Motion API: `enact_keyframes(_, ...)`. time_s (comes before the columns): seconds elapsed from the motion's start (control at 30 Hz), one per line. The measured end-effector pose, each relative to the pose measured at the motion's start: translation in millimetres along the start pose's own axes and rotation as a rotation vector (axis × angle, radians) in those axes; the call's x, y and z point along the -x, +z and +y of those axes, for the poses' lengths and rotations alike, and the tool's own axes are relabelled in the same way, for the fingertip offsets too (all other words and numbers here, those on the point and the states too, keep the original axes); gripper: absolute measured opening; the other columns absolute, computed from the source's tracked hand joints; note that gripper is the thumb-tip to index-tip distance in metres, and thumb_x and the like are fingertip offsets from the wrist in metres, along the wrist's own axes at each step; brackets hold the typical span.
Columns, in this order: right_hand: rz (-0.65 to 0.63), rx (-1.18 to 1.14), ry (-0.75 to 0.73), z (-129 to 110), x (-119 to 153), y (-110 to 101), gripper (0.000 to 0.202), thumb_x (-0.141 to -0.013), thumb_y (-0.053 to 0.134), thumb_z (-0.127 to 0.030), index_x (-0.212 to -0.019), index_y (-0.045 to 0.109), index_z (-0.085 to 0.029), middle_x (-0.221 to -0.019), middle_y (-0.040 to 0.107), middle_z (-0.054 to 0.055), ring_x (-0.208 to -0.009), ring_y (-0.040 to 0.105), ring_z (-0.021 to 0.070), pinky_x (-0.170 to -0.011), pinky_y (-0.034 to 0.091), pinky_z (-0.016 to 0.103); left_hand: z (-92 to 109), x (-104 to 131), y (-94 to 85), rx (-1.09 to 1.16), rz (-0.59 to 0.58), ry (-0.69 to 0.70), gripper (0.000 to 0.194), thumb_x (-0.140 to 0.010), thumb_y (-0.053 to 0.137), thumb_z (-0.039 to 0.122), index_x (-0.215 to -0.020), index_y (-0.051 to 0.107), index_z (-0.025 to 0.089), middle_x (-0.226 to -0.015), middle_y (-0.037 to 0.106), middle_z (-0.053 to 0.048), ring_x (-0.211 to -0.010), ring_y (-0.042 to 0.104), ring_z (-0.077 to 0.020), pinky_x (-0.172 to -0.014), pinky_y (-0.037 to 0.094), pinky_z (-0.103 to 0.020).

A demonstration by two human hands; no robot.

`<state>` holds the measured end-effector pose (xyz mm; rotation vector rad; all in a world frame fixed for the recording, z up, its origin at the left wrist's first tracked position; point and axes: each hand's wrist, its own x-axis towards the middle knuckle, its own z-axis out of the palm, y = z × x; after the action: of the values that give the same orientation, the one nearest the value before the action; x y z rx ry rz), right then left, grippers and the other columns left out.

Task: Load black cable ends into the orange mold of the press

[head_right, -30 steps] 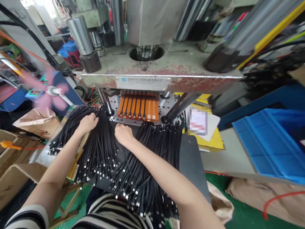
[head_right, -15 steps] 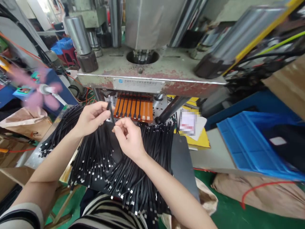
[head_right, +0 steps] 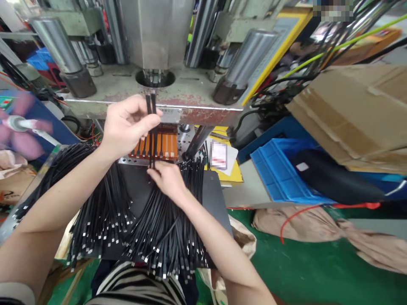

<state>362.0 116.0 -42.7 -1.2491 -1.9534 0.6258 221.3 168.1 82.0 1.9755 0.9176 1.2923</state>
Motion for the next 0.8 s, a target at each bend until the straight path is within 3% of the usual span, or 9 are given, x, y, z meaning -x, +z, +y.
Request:
enact_keyframes(0.13,0.193,0.112,0.127,38,-40,-30,0.017,-0.087,0.062,-0.031,-0.078,0.07,-0.018,-0.067,0.066,0.003,-0.063,0.06,0.0205,-0.066,0.045,0.029,1,-8,7.1,-0.074,-0.188,0.118,0.021,-0.087,0.069,0.04,-0.095,0.065,0.021,-0.095,0.063,0.002,-0.081,0.065,-0.013,-0.061,0.05,-0.024)
enact_keyframes(0.27,0.209,0.089,0.165,63,-71,-43,0.017,-0.085,0.063,-0.028,-0.077,0.07,-0.015,-0.062,0.062,-0.001,-0.06,0.056,0.0162,-0.06,0.04,0.025,-41,13,21.6,-0.218,-0.152,0.201,0.02,-0.085,0.07,0.022,-0.101,0.06,0.017,-0.097,0.064,-0.004,-0.075,0.063,-0.0129,-0.067,0.055,-0.028)
enact_keyframes(0.37,0.161,0.044,0.18,69,-80,-38,0.014,-0.085,0.065,-0.025,-0.077,0.071,-0.015,-0.061,0.062,-0.002,-0.059,0.058,0.0145,-0.061,0.041,0.023,-78,32,29.5,-0.491,-0.399,0.296,0.007,-0.089,0.062,0.016,-0.096,0.063,0.016,-0.101,0.069,-0.007,-0.094,0.066,-0.0194,-0.09,0.055,-0.038)
enact_keyframes(0.43,0.156,0.017,0.211,69,-82,-35,0.012,-0.085,0.066,-0.022,-0.076,0.071,-0.016,-0.062,0.064,-0.002,-0.058,0.06,0.0142,-0.063,0.043,0.023,-92,42,33.6,-0.663,-0.577,0.363,0.02,-0.092,0.059,0.016,-0.111,0.064,0.016,-0.121,0.067,-0.009,-0.116,0.062,-0.0228,-0.109,0.045,-0.047)
enact_keyframes(0.5,0.153,0.021,0.232,67,-82,-35,0.013,-0.086,0.064,-0.019,-0.075,0.071,-0.016,-0.062,0.065,-0.001,-0.058,0.063,0.0146,-0.066,0.045,0.024,-98,48,37.2,-0.784,-0.667,0.393,0.035,-0.094,0.055,0.015,-0.128,0.057,0.014,-0.134,0.061,-0.012,-0.127,0.055,-0.0227,-0.117,0.035,-0.047)
enact_keyframes(0.6,0.126,0.092,0.21,63,-81,-40,0.016,-0.086,0.061,-0.013,-0.073,0.071,-0.017,-0.064,0.067,0.0,-0.066,0.067,0.0172,-0.076,0.049,0.027,-96,52,40.9,-0.878,-0.71,0.368,0.044,-0.097,0.053,0.021,-0.139,0.05,0.01,-0.142,0.055,-0.014,-0.133,0.051,-0.0229,-0.118,0.032,-0.043)
enact_keyframes(0.67,0.114,0.126,0.174,63,-81,-44,0.017,-0.084,0.059,-0.011,-0.078,0.073,-0.018,-0.075,0.072,0.002,-0.079,0.069,0.0196,-0.085,0.049,0.029,-94,49,42.1,-0.886,-0.714,0.315,0.05,-0.099,0.052,0.032,-0.144,0.045,0.013,-0.149,0.048,-0.013,-0.137,0.045,-0.0237,-0.12,0.028,-0.047)
enact_keyframes(0.8,0.14,0.232,0.155,65,-80,-44,0.025,-0.086,0.051,-0.009,-0.096,0.073,-0.016,-0.1,0.073,0.009,-0.1,0.066,0.0241,-0.096,0.046,0.034,-97,23,45.7,-0.88,-0.753,0.129,0.058,-0.103,0.034,0.049,-0.151,0.036,0.017,-0.157,0.036,-0.01,-0.145,0.034,-0.0232,-0.122,0.009,-0.056)
